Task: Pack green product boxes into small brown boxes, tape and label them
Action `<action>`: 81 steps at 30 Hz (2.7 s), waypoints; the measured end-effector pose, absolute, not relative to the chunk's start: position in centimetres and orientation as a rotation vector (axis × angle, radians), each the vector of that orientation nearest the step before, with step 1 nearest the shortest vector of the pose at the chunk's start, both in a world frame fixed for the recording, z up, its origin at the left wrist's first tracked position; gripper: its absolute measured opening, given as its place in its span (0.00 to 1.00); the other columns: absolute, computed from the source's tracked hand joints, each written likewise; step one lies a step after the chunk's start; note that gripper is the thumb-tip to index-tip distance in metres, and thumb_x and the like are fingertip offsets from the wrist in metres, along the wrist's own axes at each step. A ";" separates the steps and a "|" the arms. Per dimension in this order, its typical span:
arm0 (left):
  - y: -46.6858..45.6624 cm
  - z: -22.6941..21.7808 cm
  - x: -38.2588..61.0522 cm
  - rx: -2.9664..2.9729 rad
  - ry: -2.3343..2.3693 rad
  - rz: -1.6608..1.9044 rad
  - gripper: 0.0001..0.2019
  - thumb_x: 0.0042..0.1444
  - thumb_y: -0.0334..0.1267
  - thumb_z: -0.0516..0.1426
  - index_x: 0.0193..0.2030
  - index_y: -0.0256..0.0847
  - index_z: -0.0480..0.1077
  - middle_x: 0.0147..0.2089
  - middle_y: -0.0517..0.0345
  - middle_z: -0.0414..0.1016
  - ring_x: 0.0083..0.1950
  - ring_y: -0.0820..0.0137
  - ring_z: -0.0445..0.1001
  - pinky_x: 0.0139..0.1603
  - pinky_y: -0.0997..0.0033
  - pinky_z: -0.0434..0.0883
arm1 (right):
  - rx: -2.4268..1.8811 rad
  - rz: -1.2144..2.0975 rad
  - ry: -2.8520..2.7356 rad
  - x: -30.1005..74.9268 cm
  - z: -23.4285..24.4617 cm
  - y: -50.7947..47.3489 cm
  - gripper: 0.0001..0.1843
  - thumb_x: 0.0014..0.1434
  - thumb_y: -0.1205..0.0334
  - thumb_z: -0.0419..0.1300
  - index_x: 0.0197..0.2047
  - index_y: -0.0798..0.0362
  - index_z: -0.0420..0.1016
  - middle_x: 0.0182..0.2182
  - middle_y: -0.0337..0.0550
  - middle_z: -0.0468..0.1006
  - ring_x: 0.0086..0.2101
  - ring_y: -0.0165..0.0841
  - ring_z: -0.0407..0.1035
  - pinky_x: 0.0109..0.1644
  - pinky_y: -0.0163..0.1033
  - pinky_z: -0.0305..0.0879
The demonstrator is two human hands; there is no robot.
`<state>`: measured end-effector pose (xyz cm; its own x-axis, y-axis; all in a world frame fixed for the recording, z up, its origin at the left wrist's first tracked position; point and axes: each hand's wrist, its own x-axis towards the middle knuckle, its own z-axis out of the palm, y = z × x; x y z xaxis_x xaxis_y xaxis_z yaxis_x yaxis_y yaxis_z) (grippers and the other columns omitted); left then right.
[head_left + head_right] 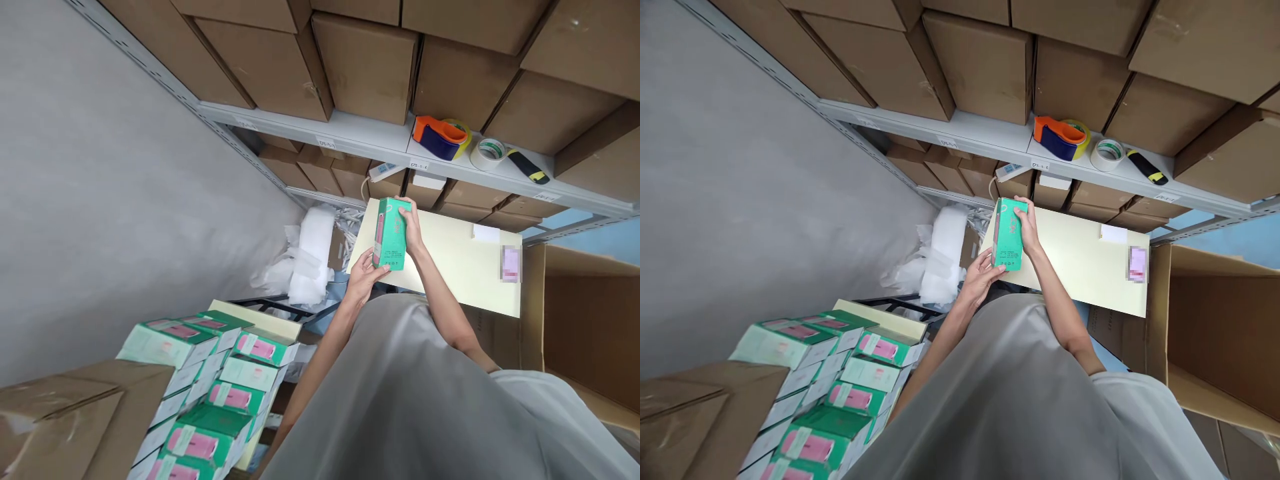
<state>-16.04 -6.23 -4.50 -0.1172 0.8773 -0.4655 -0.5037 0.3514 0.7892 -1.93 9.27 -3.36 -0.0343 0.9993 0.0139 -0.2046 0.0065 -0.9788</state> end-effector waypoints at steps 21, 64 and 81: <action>-6.2 -2.7 -15.5 0.353 1.035 1.125 0.34 0.43 0.42 0.83 0.48 0.47 0.67 0.54 0.55 0.87 0.55 0.58 0.89 0.65 0.47 0.85 | -1.046 1.318 -1.004 0.0 -1.5 8.4 0.35 0.58 0.30 0.73 0.59 0.41 0.74 0.47 0.41 0.79 0.44 0.40 0.75 0.51 0.44 0.79; -4.7 -2.2 -14.3 0.423 1.129 1.154 0.32 0.44 0.47 0.83 0.50 0.45 0.75 0.54 0.51 0.87 0.62 0.54 0.87 0.71 0.45 0.81 | -1.094 1.246 -0.958 1.4 -3.1 10.2 0.33 0.60 0.33 0.73 0.59 0.42 0.72 0.50 0.41 0.82 0.49 0.42 0.79 0.57 0.49 0.81; -2.3 -5.4 -15.6 -0.113 1.072 1.327 0.11 0.60 0.46 0.65 0.44 0.42 0.77 0.39 0.52 0.84 0.44 0.64 0.85 0.52 0.67 0.83 | -0.967 0.827 -1.608 1.7 2.8 3.0 0.29 0.59 0.42 0.82 0.57 0.40 0.77 0.69 0.55 0.76 0.72 0.56 0.70 0.73 0.66 0.73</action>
<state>-15.64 -2.33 -5.38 -0.1341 0.7214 -0.6794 -0.8158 0.3089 0.4889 1.73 3.04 2.81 -0.1366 0.8982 0.4179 0.1824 0.4374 -0.8806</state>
